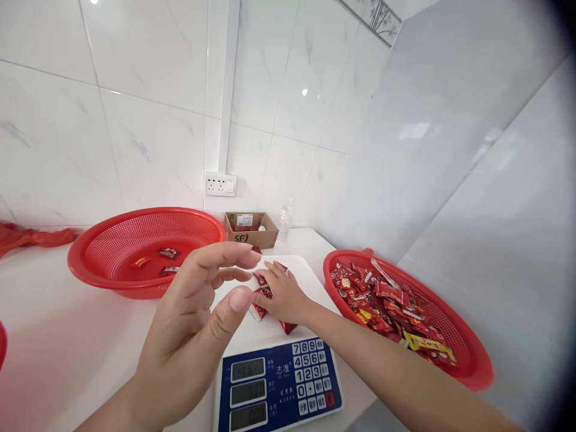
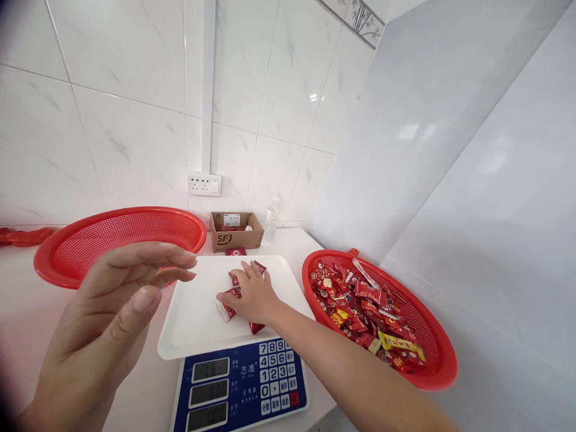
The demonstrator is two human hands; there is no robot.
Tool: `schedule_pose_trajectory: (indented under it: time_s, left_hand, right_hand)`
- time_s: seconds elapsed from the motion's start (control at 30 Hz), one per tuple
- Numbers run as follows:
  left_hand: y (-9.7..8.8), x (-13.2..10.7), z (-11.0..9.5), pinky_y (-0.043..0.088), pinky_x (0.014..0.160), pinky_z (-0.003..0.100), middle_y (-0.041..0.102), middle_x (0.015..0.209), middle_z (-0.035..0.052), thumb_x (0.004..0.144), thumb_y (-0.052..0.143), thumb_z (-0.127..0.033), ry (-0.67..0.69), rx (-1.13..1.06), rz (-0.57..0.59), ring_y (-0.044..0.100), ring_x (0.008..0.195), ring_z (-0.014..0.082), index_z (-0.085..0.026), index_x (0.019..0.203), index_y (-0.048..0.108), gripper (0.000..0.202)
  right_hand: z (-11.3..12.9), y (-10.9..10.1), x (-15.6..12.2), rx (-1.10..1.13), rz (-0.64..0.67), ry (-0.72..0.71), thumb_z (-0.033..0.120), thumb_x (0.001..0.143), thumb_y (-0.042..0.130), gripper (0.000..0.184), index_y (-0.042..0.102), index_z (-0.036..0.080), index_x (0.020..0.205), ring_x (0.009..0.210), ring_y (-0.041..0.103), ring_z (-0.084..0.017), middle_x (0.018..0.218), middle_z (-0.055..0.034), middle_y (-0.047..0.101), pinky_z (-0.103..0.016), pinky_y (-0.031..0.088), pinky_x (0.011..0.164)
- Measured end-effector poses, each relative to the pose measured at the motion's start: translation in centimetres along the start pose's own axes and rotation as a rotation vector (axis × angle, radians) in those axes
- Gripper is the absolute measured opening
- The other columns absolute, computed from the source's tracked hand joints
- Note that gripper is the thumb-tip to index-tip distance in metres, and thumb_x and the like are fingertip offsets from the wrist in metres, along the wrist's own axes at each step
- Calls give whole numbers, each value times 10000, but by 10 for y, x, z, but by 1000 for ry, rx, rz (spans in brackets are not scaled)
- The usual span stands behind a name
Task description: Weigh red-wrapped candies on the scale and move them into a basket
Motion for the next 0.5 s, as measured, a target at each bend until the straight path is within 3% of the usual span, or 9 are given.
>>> schedule_pose_trajectory:
  time_s: [0.1, 0.33, 0.43, 0.5]
  left_hand:
    - [0, -1, -1, 491, 857, 238, 584, 1059, 1, 900, 511, -299, 2, 12, -4, 549, 985, 151, -301, 1091, 544, 193]
    - [1, -2, -1, 495, 863, 244, 587, 1062, 2, 896, 516, -305, 0, 17, 10, 546, 1008, 158, -304, 1092, 551, 200]
    - [1, -1, -1, 494, 861, 227, 586, 1061, -4, 894, 520, -303, 2, 29, 8, 551, 1000, 149, -305, 1092, 550, 200]
    - [0, 0, -1, 490, 865, 217, 589, 1056, -10, 893, 523, -299, 11, 30, 9, 552, 994, 142, -305, 1088, 551, 197]
  right_hand:
    - [-10, 0, 3, -5, 21, 14, 653, 837, 414, 707, 346, 215, 1387, 1366, 79, -376, 1498, -159, 198, -617, 131, 1031]
    - [-13, 2, 4, 16, 22, -21, 600, 869, 408, 628, 360, 250, 1388, 1360, 173, -327, 1473, -123, 290, -585, 155, 1047]
    - [-11, -9, 4, 42, -54, -11, 577, 871, 428, 614, 383, 230, 1375, 1365, 153, -327, 1483, -134, 258, -592, 156, 1047]
    - [-9, -21, 0, 68, -143, -5, 529, 904, 393, 565, 381, 212, 1372, 1368, 165, -282, 1482, -122, 263, -533, 172, 1073]
Point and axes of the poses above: each hand's wrist, its own x-axis towards the middle knuckle, its own y-axis out of the palm, z = x × y, the point moved 4 cm from there along x, towards the middle knuckle
